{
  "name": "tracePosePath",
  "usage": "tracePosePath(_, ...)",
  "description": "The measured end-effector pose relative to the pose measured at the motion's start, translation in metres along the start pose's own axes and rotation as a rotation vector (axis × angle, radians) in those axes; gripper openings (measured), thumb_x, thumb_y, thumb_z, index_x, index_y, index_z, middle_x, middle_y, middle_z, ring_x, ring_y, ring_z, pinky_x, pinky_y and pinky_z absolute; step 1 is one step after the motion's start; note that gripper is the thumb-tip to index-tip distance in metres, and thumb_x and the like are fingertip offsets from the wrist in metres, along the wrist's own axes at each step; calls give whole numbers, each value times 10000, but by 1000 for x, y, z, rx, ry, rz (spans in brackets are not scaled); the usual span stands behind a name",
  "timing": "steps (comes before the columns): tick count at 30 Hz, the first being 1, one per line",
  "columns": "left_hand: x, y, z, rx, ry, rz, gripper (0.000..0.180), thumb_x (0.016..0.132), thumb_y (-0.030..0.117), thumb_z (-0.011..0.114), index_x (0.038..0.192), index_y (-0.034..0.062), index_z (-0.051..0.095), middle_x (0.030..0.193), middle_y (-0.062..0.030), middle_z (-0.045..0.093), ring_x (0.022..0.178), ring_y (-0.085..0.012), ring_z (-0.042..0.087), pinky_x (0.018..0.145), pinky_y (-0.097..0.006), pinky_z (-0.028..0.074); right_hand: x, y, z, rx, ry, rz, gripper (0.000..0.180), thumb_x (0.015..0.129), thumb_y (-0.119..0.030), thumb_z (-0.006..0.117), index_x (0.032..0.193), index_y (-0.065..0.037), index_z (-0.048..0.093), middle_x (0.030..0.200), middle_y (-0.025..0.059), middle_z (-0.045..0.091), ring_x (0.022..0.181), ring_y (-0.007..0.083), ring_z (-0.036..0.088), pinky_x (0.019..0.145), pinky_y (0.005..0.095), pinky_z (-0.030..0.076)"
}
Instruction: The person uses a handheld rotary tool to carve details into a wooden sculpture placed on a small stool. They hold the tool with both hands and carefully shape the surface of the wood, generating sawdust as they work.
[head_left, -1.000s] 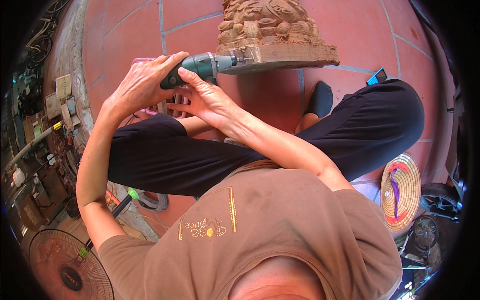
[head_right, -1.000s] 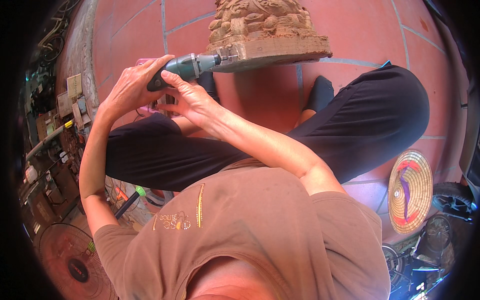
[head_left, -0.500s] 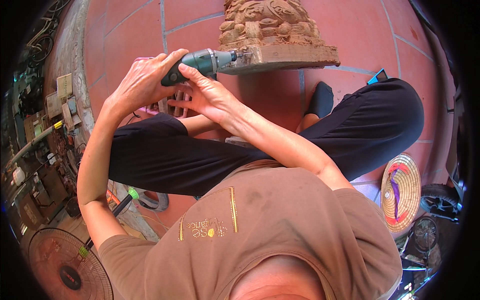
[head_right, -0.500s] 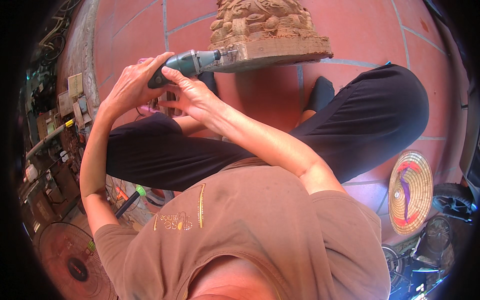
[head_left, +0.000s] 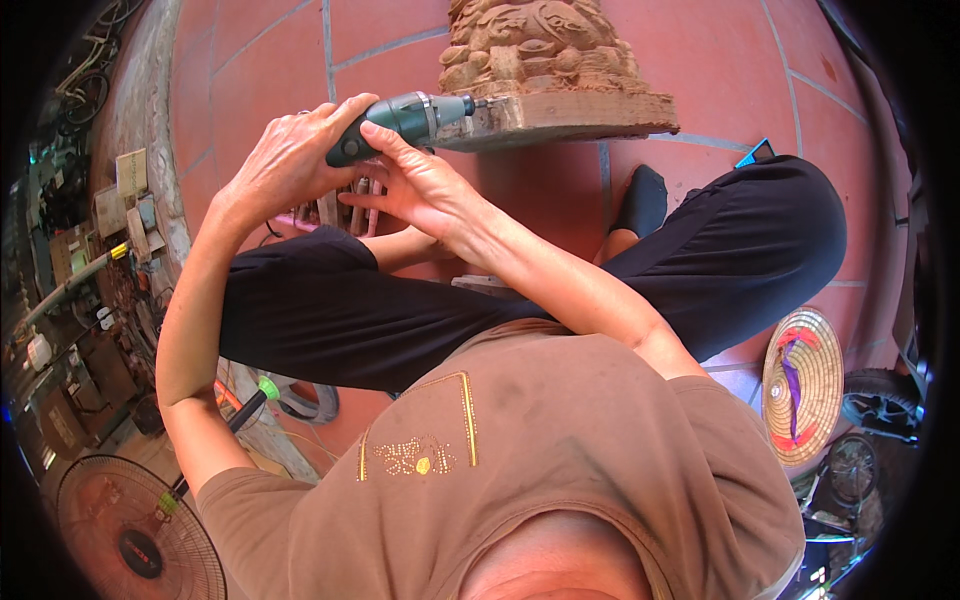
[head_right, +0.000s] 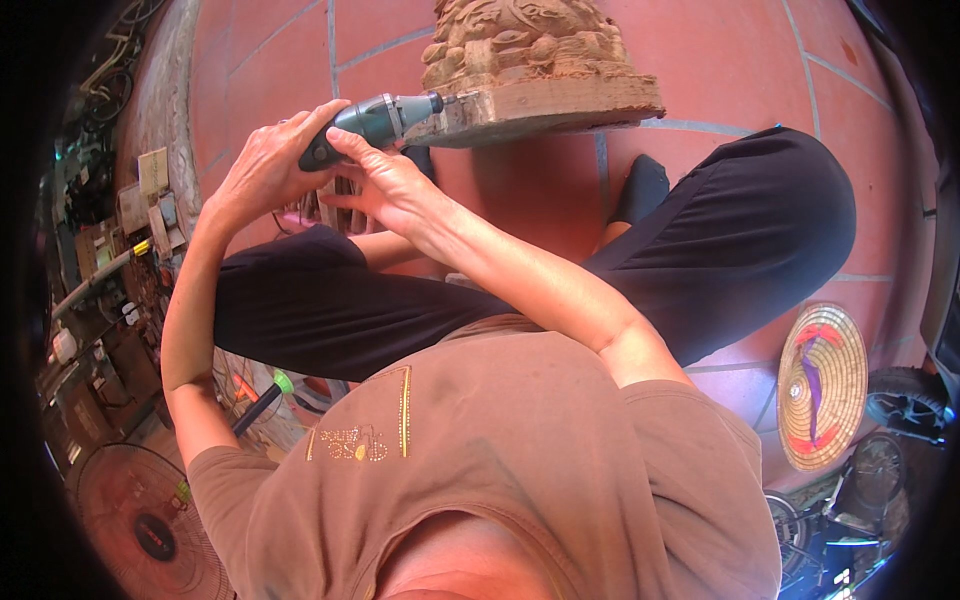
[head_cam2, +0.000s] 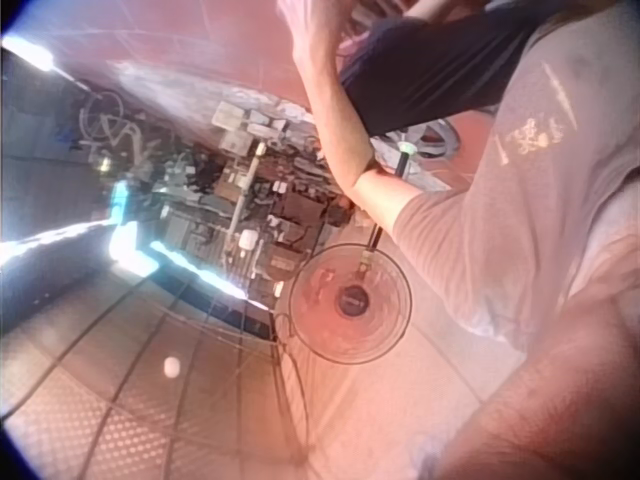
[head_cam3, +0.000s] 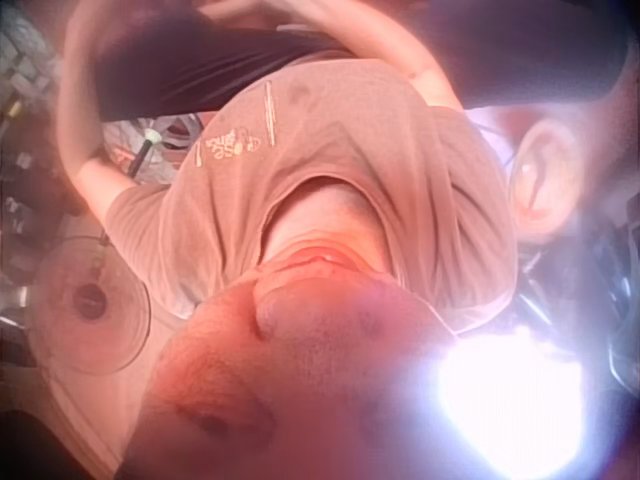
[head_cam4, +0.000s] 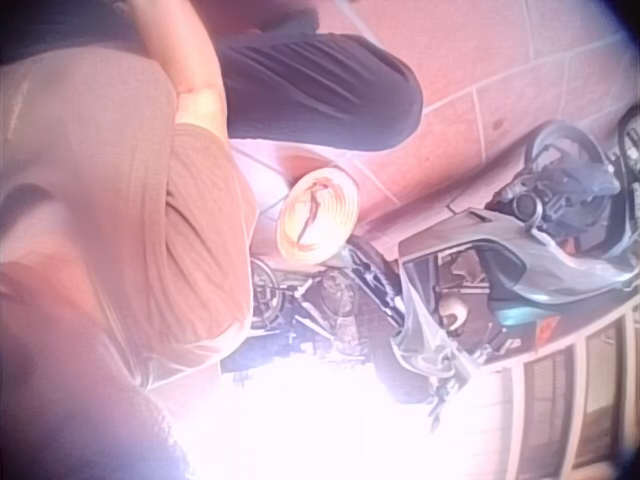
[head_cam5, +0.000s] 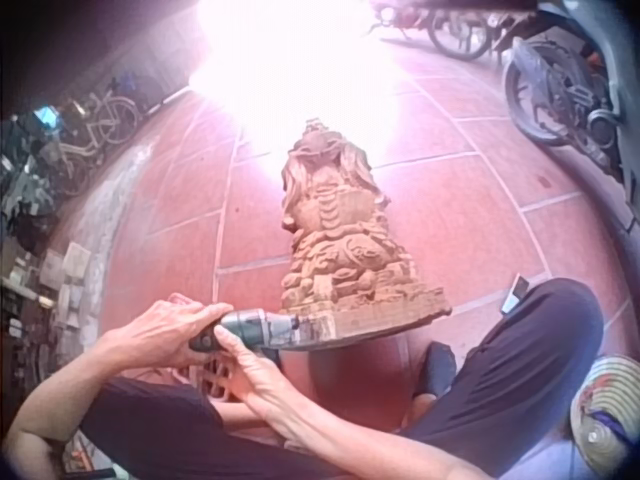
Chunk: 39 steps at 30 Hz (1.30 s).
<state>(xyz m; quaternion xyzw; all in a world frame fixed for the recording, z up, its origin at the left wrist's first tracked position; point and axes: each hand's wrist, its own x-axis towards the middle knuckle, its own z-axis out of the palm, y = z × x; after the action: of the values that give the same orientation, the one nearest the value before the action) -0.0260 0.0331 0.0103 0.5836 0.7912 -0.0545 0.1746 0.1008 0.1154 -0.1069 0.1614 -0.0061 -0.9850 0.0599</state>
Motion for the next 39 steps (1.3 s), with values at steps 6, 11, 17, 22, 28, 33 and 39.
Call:
tracePosePath(6, 0, 2, -2, -2, -32, -27, 711, 751, 192, 766, 1398, 113, 482, 1084, -208, 682, 948, -394, 681, 797, -464, 553, 0, 1, -1, 3, -8, 1, 333, 882, -246, 783, 1156, -142, 625, 1126, 20, 651, 1063, 190, 603, 991, 573, 468)
tracePosePath(11, -2, 1, 1, 9, -11, -4, 714, 753, 223, 783, 1391, 109, 484, 1032, -215, 687, 906, -383, 690, 792, -457, 553, -2, 4, -2, 10, 1, 17, 319, 882, -250, 784, 1144, -147, 633, 1110, 16, 661, 1070, 188, 602, 995, 579, 464)
tracePosePath(17, -3, 5, -1, -2, -48, -30, 709, 745, 183, 775, 1392, 116, 492, 1089, -211, 685, 970, -395, 680, 801, -464, 560, -4, 6, -3, 24, -3, 12, 291, 882, -239, 783, 1121, -142, 647, 1107, 19, 669, 1080, 189, 602, 1003, 588, 466)
tracePosePath(22, -5, 6, 0, -19, -38, -19, 715, 733, 170, 782, 1385, 110, 497, 1094, -221, 686, 981, -399, 679, 813, -467, 564, -7, 8, -1, 31, 12, 24, 292, 880, -237, 785, 1117, -131, 650, 1096, 25, 675, 1078, 192, 604, 1000, 593, 470)
tracePosePath(28, -6, 6, 0, -18, -26, -6, 713, 728, 165, 780, 1380, 99, 499, 1103, -220, 686, 991, -399, 677, 819, -469, 562, -7, 10, -3, 46, 8, 19, 278, 881, -245, 785, 1100, -128, 660, 1082, 28, 682, 1079, 194, 609, 999, 589, 471)
tracePosePath(33, -5, 5, -1, -20, -47, -14, 713, 733, 168, 774, 1386, 98, 497, 1114, -219, 681, 999, -394, 673, 817, -461, 557, -6, 9, -3, 37, 11, 20, 278, 879, -242, 788, 1102, -138, 658, 1082, 22, 684, 1079, 192, 609, 1005, 590, 458)
tracePosePath(39, -3, 7, -3, -8, -49, -36, 718, 742, 177, 777, 1396, 100, 493, 1118, -217, 677, 992, -392, 672, 818, -458, 554, -5, 5, 1, 27, 44, 24, 278, 876, -238, 790, 1103, -148, 656, 1076, 8, 684, 1075, 186, 606, 1016, 593, 445)
